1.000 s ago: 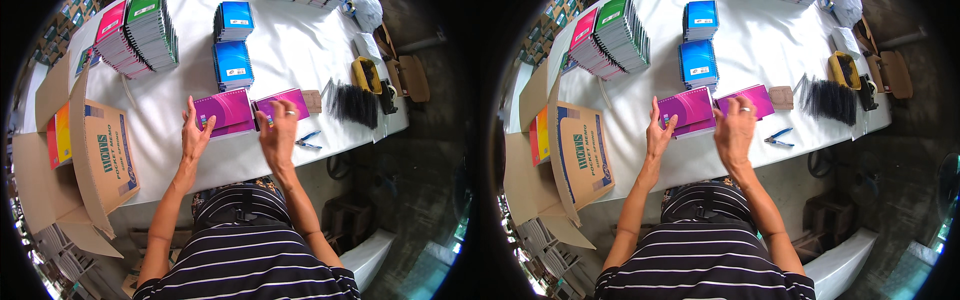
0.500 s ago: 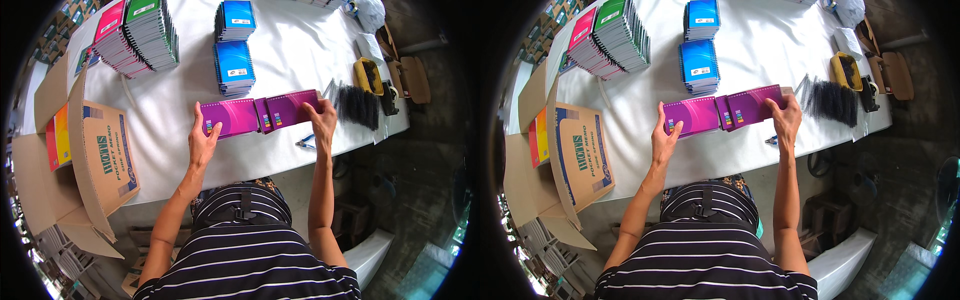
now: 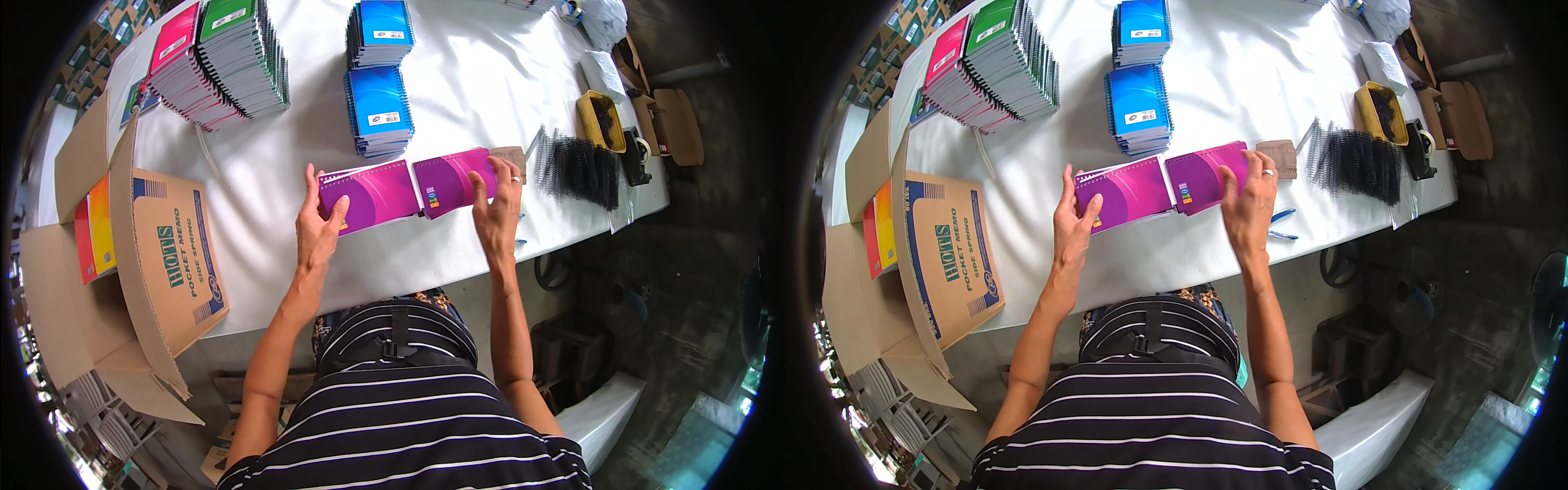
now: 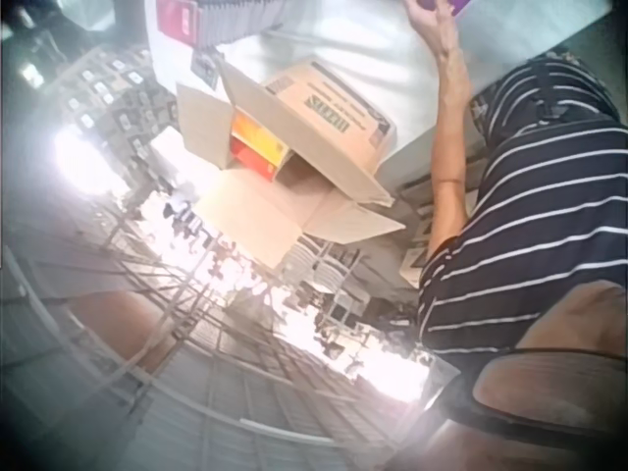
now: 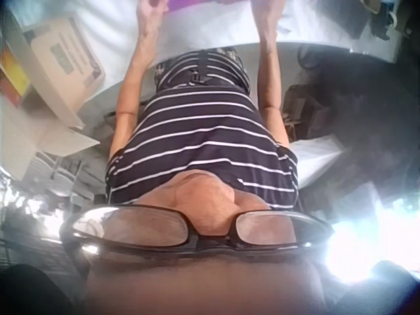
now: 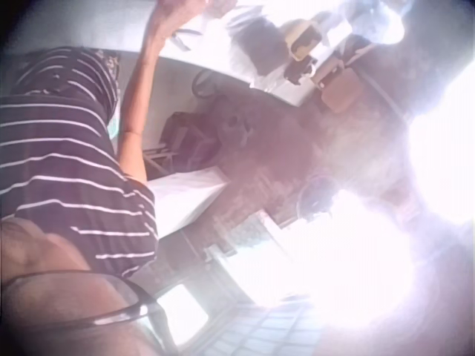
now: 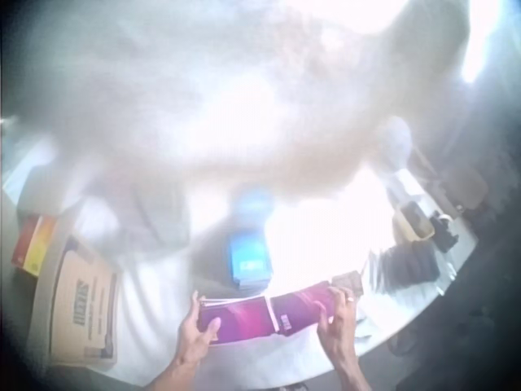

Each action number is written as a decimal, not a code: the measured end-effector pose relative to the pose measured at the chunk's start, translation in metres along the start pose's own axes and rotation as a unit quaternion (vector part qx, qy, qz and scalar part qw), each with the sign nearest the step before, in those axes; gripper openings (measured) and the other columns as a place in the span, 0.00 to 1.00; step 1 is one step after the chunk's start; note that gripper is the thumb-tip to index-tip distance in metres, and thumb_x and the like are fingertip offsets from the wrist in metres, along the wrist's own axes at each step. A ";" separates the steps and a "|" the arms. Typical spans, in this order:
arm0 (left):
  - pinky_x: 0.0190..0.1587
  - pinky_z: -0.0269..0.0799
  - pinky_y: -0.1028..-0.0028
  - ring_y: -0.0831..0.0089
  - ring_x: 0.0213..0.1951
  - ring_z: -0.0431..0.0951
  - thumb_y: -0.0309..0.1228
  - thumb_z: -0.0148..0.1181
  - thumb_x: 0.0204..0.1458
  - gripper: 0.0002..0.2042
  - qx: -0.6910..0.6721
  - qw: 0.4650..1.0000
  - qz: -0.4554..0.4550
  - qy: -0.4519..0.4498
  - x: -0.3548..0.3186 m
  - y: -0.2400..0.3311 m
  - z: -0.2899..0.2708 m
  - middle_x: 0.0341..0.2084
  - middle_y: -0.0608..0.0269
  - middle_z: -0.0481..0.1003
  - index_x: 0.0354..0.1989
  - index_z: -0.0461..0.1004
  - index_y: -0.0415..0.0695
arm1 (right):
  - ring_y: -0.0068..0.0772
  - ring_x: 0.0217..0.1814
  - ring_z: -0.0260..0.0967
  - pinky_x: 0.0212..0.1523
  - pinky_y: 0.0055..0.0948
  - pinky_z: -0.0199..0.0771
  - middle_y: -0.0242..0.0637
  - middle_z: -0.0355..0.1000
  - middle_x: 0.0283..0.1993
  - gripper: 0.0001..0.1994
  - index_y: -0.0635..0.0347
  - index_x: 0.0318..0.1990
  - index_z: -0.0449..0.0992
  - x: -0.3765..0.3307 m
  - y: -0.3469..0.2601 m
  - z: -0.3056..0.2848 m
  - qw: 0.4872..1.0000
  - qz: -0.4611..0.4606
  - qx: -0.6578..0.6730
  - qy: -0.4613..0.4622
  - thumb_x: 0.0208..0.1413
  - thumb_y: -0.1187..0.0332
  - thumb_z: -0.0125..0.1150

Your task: The person trims the ends of spiral bindings on a stack of notebooks using pliers, organizes the notebooks into stacks by color, and places them into a cardboard box.

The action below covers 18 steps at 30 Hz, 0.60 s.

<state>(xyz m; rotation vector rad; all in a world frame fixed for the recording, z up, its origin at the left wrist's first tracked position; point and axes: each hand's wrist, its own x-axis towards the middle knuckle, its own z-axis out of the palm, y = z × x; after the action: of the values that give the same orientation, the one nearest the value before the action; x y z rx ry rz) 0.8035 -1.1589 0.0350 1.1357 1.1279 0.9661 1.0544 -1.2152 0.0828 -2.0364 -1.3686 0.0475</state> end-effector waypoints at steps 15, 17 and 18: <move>0.68 0.39 0.66 0.58 0.70 0.39 0.50 0.42 0.61 0.37 0.042 0.996 -0.032 0.067 -0.001 0.010 0.024 0.69 0.47 0.38 0.69 0.34 0.43 | 0.60 0.57 0.60 0.57 0.45 0.60 0.64 0.60 0.56 0.27 0.79 0.59 0.56 -0.005 0.028 0.024 0.988 0.054 0.117 -0.082 0.60 0.64 0.53; 0.68 0.38 0.66 0.61 0.70 0.39 0.52 0.42 0.60 0.38 0.094 0.994 -0.009 0.057 0.004 0.002 0.026 0.69 0.49 0.39 0.69 0.34 0.43 | 0.59 0.60 0.58 0.59 0.45 0.59 0.62 0.59 0.58 0.28 0.76 0.59 0.57 -0.013 0.030 0.030 0.999 0.005 -0.011 -0.042 0.59 0.63 0.54; 0.68 0.38 0.65 0.61 0.70 0.39 0.54 0.41 0.60 0.38 0.043 0.997 -0.026 0.063 0.005 0.002 0.022 0.69 0.50 0.40 0.69 0.36 0.44 | 0.59 0.60 0.57 0.59 0.45 0.59 0.61 0.59 0.58 0.27 0.74 0.60 0.57 -0.014 0.035 0.026 0.999 -0.010 -0.034 -0.026 0.59 0.63 0.54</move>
<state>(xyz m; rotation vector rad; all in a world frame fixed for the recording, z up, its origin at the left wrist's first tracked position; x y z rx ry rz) 0.8259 -1.1579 0.0372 1.1197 1.3052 0.9674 1.0665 -1.2214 0.0396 -2.0913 -1.4397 0.0457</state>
